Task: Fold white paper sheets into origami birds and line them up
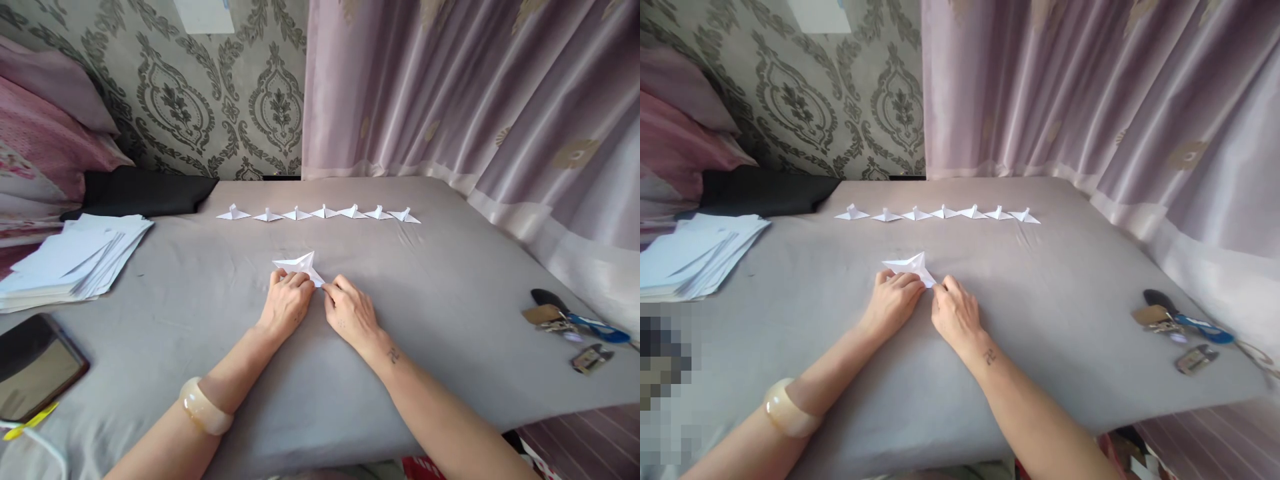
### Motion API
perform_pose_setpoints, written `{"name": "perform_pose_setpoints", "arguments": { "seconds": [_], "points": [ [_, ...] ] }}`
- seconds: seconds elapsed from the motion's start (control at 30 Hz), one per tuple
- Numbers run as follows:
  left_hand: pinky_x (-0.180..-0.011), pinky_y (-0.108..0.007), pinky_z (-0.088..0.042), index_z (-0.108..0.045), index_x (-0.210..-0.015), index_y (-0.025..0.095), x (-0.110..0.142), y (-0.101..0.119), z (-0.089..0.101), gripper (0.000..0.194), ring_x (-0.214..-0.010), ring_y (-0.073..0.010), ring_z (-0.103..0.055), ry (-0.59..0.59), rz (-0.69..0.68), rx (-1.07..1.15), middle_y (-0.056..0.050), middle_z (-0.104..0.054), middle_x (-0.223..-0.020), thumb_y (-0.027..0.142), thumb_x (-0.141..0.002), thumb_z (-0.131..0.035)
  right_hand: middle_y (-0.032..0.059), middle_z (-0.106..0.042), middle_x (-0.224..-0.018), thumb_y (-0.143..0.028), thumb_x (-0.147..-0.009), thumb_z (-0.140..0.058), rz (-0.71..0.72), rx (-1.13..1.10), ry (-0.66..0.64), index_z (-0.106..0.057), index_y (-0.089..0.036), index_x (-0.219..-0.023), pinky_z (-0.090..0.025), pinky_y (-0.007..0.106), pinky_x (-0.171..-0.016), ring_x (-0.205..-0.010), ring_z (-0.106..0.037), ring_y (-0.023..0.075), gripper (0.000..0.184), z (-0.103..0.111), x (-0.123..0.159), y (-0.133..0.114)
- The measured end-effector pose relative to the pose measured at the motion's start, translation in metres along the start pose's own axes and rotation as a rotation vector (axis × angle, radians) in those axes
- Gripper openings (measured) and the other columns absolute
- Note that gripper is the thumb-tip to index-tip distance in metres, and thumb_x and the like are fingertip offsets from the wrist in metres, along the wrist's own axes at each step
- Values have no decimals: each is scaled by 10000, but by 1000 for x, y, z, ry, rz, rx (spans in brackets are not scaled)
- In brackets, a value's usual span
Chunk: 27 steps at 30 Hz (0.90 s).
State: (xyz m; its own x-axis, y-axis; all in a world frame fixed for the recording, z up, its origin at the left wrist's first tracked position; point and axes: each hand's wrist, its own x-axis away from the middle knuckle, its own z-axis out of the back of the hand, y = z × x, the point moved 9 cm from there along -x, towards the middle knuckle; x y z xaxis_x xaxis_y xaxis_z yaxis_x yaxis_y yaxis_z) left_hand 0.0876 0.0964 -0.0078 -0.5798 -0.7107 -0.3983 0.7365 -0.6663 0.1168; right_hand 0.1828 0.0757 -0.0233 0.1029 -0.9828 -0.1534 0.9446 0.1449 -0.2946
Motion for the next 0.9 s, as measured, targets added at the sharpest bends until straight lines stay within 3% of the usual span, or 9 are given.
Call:
{"name": "perform_pose_setpoints", "arguments": {
  "seconds": [0.2,0.43,0.6,0.9],
  "points": [
    [-846,-407,-324,-637,-800,156,-3,2,-4,267,-777,-208,-613,-62,24,-83,-79,-674,-863,124,-917,-399,62,-631,-972,-231,-952,-402,-30,-4,-18,-657,-235,-1044,-387,272,-618,-772,-627,170,270,1,-4,2],
    [-798,-422,-324,-616,-764,187,-7,-5,-2,186,-774,-231,-584,-40,156,-106,-68,-655,-789,113,-834,-460,53,-648,-985,-246,-947,-433,-14,-46,-69,-659,-237,-1000,-398,268,-666,-842,-636,177,232,-1,-17,7],
    [-847,-454,-316,-588,-763,165,-10,2,-5,145,-793,-261,-589,-83,181,-181,-99,-647,-790,76,-774,-474,55,-651,-982,-242,-947,-433,-8,-64,-56,-656,-224,-972,-389,272,-664,-846,-637,177,225,0,-20,9],
    [-872,-442,-292,-603,-822,177,-8,-7,-4,225,-832,-227,-594,-55,236,-116,-70,-662,-847,172,-922,-402,60,-664,-948,-251,-932,-450,-68,-135,-40,-667,-220,-924,-382,277,-669,-856,-633,186,219,-4,-23,16]
  ]
}}
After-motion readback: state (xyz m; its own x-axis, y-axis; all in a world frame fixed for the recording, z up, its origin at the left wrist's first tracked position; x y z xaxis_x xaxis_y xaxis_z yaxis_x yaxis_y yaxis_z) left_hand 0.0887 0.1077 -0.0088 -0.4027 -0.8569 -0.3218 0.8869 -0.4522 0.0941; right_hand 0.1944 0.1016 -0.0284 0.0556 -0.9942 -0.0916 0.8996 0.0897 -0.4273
